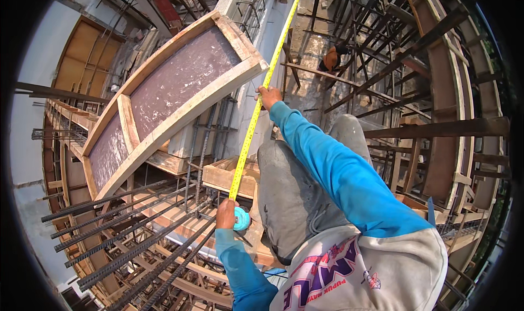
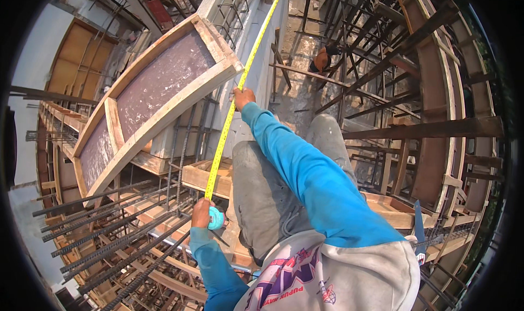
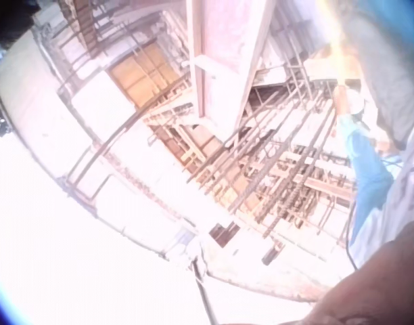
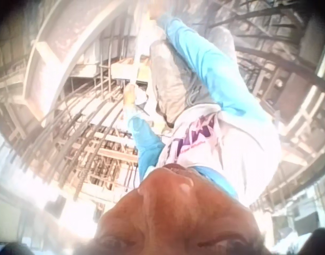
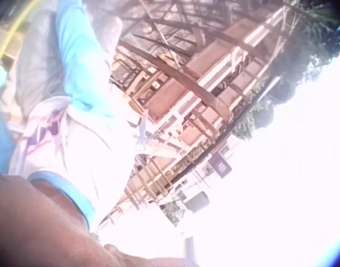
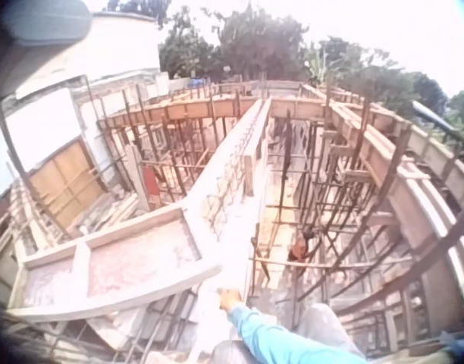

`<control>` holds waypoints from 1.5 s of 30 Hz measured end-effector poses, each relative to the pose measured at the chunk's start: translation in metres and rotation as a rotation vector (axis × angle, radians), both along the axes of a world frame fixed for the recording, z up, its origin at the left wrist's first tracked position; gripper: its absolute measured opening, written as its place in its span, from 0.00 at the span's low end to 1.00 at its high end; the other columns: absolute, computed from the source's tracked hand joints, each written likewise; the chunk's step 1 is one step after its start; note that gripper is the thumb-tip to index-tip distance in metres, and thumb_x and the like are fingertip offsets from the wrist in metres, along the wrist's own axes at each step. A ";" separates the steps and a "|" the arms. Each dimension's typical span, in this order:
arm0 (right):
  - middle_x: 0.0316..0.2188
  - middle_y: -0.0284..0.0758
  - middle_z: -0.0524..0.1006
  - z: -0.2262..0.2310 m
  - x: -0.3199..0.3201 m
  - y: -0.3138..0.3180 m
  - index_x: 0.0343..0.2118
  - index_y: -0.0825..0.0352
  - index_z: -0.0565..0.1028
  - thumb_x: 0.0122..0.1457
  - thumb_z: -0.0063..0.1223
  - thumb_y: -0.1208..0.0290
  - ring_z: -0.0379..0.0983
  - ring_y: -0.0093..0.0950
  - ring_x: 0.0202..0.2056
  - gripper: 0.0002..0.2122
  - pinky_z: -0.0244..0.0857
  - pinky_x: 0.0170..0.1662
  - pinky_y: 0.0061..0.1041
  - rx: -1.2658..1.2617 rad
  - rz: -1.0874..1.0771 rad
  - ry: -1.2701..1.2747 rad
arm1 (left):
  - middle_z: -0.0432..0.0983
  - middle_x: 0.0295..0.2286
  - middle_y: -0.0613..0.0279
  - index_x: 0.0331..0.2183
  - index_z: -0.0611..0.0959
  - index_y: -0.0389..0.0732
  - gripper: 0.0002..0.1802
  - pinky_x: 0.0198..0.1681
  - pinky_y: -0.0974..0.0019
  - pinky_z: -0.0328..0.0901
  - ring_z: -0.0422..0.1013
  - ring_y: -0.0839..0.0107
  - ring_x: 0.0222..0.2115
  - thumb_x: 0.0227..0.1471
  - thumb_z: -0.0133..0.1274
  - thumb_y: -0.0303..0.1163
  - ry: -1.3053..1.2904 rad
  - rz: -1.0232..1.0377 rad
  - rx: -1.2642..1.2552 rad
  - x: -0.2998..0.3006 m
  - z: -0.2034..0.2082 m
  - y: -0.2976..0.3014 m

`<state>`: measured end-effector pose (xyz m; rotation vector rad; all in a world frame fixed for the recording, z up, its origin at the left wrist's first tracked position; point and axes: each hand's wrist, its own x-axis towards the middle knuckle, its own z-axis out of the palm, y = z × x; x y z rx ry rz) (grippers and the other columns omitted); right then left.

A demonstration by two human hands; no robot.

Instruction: The person measures a wooden board using a tape measure and marks a line on it with a pencil, using a saw as a straight edge.

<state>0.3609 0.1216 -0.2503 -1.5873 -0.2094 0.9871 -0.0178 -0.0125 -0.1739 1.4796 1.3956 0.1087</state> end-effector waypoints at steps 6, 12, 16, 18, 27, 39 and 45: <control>0.22 0.36 0.77 -0.012 -0.006 -0.008 0.34 0.67 0.76 0.61 0.42 0.63 0.74 0.26 0.23 0.13 0.69 0.25 0.29 0.020 -0.085 0.000 | 0.68 0.16 0.61 0.24 0.77 0.35 0.19 0.24 0.64 0.60 0.64 0.72 0.17 0.54 0.40 0.40 -0.013 -0.036 -0.101 0.037 0.001 0.016; 0.23 0.37 0.78 -0.019 -0.010 -0.001 0.33 0.66 0.77 0.58 0.43 0.65 0.75 0.27 0.25 0.12 0.71 0.26 0.30 -0.051 0.058 0.122 | 0.70 0.19 0.62 0.25 0.79 0.35 0.19 0.28 0.67 0.60 0.65 0.74 0.22 0.54 0.41 0.41 -0.018 0.031 -0.125 0.023 0.004 -0.008; 0.26 0.39 0.79 -0.018 0.006 0.017 0.33 0.66 0.78 0.56 0.44 0.66 0.77 0.30 0.27 0.12 0.72 0.27 0.32 -0.062 0.089 0.103 | 0.70 0.18 0.61 0.25 0.78 0.35 0.19 0.29 0.67 0.60 0.64 0.73 0.21 0.54 0.41 0.39 -0.012 0.066 -0.167 0.007 0.022 -0.024; 0.28 0.39 0.79 -0.023 0.031 0.031 0.33 0.67 0.78 0.57 0.45 0.67 0.77 0.31 0.28 0.12 0.73 0.27 0.32 -0.021 0.061 0.082 | 0.70 0.18 0.61 0.25 0.78 0.35 0.19 0.28 0.67 0.60 0.64 0.73 0.22 0.54 0.41 0.39 0.019 0.062 -0.160 -0.006 0.025 -0.033; 0.33 0.36 0.78 -0.010 0.029 0.041 0.40 0.68 0.75 0.58 0.47 0.69 0.76 0.27 0.30 0.11 0.73 0.24 0.27 0.003 0.041 0.034 | 0.71 0.20 0.49 0.25 0.76 0.32 0.19 0.31 0.60 0.61 0.68 0.60 0.24 0.55 0.39 0.37 0.150 0.123 0.088 0.003 0.002 -0.021; 0.39 0.41 0.76 -0.003 0.006 0.041 0.46 0.71 0.72 0.54 0.53 0.71 0.76 0.32 0.32 0.16 0.74 0.25 0.28 0.073 0.144 -0.008 | 0.73 0.22 0.47 0.26 0.77 0.32 0.20 0.34 0.58 0.63 0.70 0.56 0.26 0.54 0.39 0.40 0.142 0.140 0.047 0.021 -0.002 0.008; 0.34 0.36 0.78 0.002 0.004 0.043 0.41 0.69 0.73 0.54 0.54 0.71 0.75 0.26 0.31 0.13 0.69 0.24 0.25 0.052 0.131 -0.010 | 0.74 0.25 0.44 0.28 0.77 0.32 0.21 0.35 0.53 0.63 0.70 0.49 0.28 0.54 0.38 0.41 0.152 0.306 -0.110 0.031 0.002 0.014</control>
